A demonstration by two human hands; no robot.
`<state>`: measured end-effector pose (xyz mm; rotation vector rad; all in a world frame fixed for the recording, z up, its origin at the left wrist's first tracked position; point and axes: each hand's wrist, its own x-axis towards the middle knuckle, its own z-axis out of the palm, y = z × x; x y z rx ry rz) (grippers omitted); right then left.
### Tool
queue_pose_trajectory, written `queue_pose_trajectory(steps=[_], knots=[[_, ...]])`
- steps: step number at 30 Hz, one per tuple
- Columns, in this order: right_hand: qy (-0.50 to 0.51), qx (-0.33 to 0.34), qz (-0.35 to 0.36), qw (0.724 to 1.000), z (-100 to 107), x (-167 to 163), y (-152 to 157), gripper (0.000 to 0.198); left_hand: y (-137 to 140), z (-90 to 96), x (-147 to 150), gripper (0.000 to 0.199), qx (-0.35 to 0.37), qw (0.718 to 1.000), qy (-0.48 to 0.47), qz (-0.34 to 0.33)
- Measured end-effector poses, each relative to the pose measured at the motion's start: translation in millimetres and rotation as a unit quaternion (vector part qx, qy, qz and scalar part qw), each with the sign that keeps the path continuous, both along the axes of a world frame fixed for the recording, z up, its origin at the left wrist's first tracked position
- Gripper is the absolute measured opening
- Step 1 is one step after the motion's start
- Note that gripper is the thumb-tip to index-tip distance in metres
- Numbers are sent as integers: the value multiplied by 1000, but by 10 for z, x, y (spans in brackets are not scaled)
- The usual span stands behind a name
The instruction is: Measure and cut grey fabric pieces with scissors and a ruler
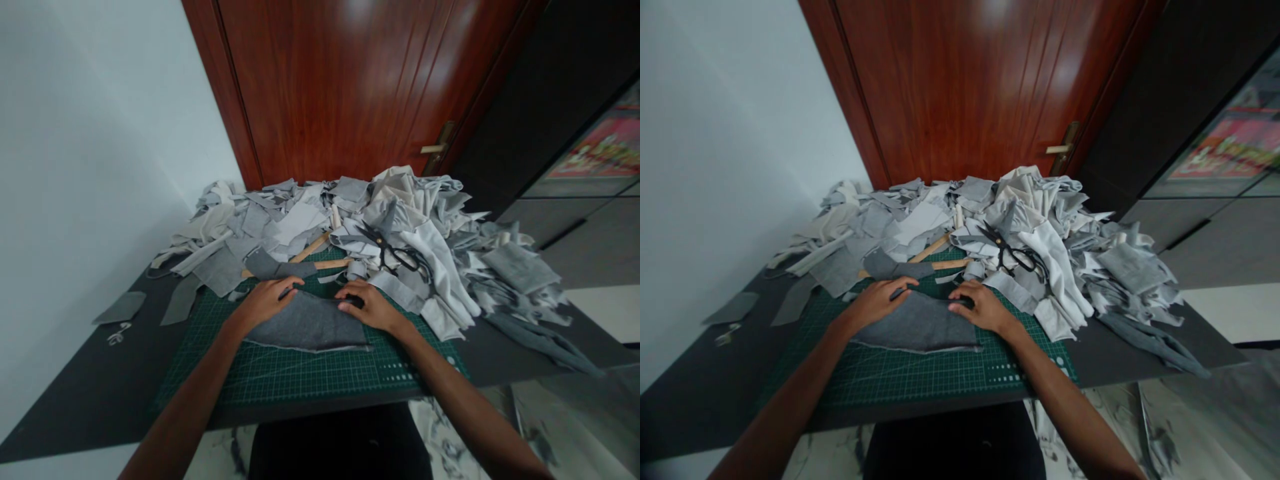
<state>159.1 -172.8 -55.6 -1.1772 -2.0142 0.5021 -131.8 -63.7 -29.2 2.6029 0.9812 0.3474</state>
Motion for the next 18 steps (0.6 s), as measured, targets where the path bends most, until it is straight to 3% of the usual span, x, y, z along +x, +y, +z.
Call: queue_pose_trajectory(steps=[3,6,11,14,18], knots=[[-1,15,-25,1000,-38,-20,13,17,14,-22,13,38,33,999,-24,-1],[26,89,-76,993,-18,-10,39,10,32,21,17,37,116,989,-90,-17],[18,237,-128,963,183,107,-130,14,-220,313,-60,21,303,937,-167,-41],[-28,227,-113,967,203,134,-466,18,-666,391,-149,16,313,932,-159,-94],[-68,133,-90,985,12,77,-1040,17,-1357,103,-287,23,250,962,-85,-73]])
